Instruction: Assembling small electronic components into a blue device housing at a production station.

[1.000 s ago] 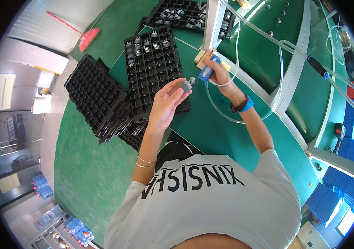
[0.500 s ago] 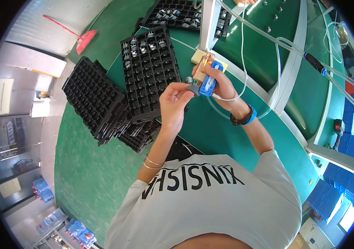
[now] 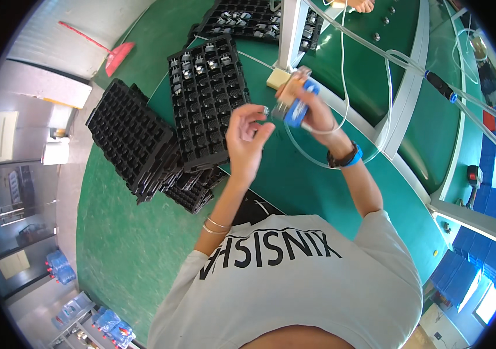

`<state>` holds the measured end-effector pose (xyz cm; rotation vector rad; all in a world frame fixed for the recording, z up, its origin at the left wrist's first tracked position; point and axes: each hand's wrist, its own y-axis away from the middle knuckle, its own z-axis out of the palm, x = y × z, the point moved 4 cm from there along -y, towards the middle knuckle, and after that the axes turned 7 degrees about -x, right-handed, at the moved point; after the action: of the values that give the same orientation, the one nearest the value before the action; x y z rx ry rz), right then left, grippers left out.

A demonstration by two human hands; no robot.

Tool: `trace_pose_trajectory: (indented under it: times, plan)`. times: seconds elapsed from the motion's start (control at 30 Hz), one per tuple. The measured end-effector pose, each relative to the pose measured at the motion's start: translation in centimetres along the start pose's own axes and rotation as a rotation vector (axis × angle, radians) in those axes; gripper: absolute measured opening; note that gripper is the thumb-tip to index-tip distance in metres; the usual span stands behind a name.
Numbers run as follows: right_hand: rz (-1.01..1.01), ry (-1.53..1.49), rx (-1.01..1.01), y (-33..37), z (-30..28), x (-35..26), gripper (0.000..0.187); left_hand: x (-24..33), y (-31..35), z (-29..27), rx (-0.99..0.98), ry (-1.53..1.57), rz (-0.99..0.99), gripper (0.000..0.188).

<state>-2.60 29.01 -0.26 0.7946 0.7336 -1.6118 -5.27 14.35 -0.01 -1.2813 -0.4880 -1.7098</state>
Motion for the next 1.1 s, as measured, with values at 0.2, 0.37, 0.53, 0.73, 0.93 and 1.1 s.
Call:
trace_pose_trajectory:
  times: [0.2, 0.37, 0.53, 0.73, 0.93, 1.1]
  plan:
    - [-0.199, 0.962, 0.115, -3.5, -9.7, 0.0, 0.026, 2.2, -4.8, -8.4, 0.074, -0.521, 0.004, 0.019]
    - [-0.324, 1.313, 0.095, -3.0, -6.0, -0.9, 0.027, 3.5, -7.1, -14.5, 0.054, -0.985, 0.019, 0.024]
    - [-0.29, 1.325, 0.123, -2.9, -6.0, -1.1, 0.025, 4.6, -8.3, -15.8, -0.009, -1.381, 0.03, 0.025]
    - [-0.333, 1.363, 0.13, -2.9, -5.9, -1.1, 0.027, 3.5, -10.0, -17.3, -0.095, -1.643, 0.072, 0.023]
    - [-0.38, 1.354, 0.132, -2.6, -5.8, -1.3, 0.03, 1.8, -12.1, -18.9, -0.203, -1.685, 0.025, 0.026]
    - [-0.309, 1.313, 0.131, -2.5, -6.0, -1.5, 0.039, 1.5, -13.1, -19.3, -0.194, -1.65, -0.018, 0.026]
